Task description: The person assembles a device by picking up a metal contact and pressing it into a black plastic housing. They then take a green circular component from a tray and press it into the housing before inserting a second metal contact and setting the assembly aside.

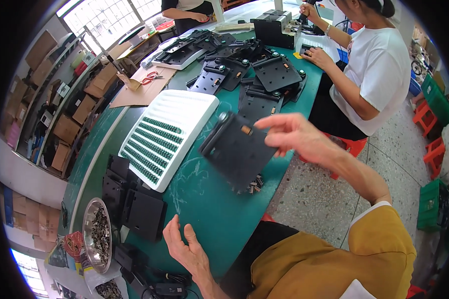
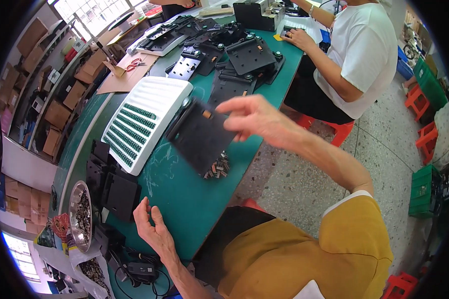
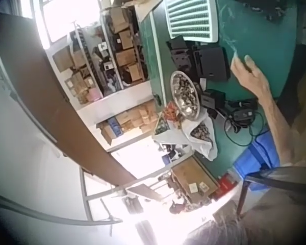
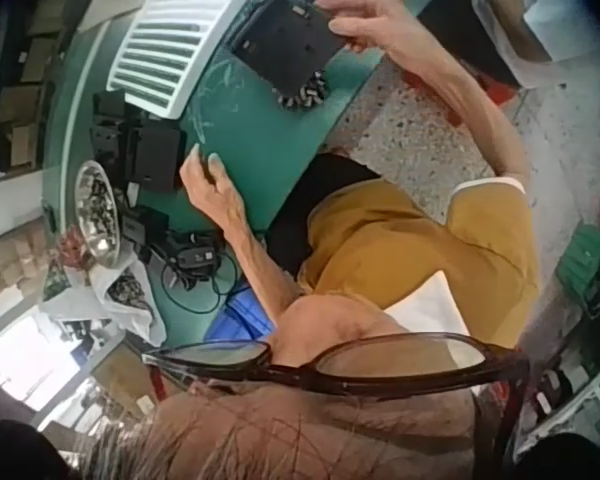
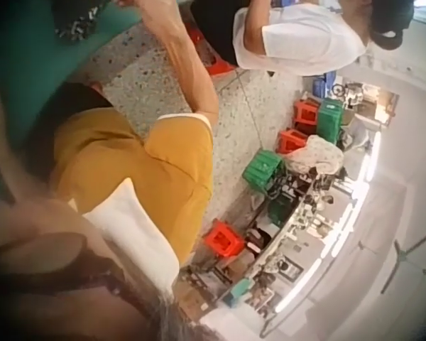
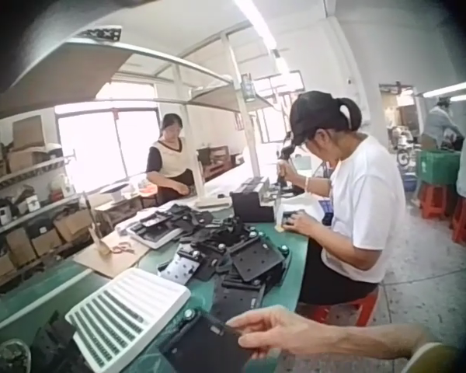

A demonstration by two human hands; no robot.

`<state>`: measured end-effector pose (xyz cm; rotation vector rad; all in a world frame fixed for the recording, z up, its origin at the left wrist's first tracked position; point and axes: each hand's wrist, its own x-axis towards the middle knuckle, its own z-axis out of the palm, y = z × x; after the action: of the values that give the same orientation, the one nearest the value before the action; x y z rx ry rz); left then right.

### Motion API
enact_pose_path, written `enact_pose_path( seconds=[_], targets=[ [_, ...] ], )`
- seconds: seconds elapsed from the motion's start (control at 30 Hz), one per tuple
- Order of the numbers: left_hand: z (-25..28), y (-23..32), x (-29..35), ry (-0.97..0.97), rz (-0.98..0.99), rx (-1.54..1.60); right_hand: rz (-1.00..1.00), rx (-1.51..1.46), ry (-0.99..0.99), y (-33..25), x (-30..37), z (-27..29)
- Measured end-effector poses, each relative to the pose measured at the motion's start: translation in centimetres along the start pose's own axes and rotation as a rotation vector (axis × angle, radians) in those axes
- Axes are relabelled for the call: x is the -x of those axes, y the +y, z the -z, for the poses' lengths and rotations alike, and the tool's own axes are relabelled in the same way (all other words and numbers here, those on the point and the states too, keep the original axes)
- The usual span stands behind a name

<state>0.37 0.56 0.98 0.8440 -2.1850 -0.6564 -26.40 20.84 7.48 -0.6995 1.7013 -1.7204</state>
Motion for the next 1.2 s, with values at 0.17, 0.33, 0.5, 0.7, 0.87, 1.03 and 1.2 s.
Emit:
enact_pose_path(
  seconds=[0.17, 0.33, 0.5, 0.7, 0.87, 1.03, 1.2],
  targets=[
    [0.2, 0.2, 0.3, -0.001, 0.009, 0.008, 0.079, 0.059, 0.258, -1.8, -2.6, 5.8],
    [0.1, 0.1, 0.5, -0.005, -0.009, 0.006, 0.177, 0.017, 0.485, -2.3, -7.0, 14.5],
    [-0.1, 0.5, 0.4, -0.022, -0.008, 0.017, 0.153, 0.034, 0.601, -4.0, -10.2, 17.6],
    [-0.1, 0.4, 0.4, -0.030, 0.000, 0.009, 0.114, -0.044, 0.541, -4.4, -15.3, 16.4],
    [0.0, 0.4, 0.5, -0.047, 0.017, 0.001, 0.084, -0.107, 0.545, -4.1, -20.2, 12.9],
    [0.0, 0.4, 0.5, -0.065, 0.029, -0.003, 0.096, -0.315, 0.684, -3.1, -25.3, 10.2],
    [0.0, 0.2, 0.6, -0.089, 0.038, -0.011, 0.035, -0.316, 0.880, -2.2, -29.6, 8.1]
  ],
)
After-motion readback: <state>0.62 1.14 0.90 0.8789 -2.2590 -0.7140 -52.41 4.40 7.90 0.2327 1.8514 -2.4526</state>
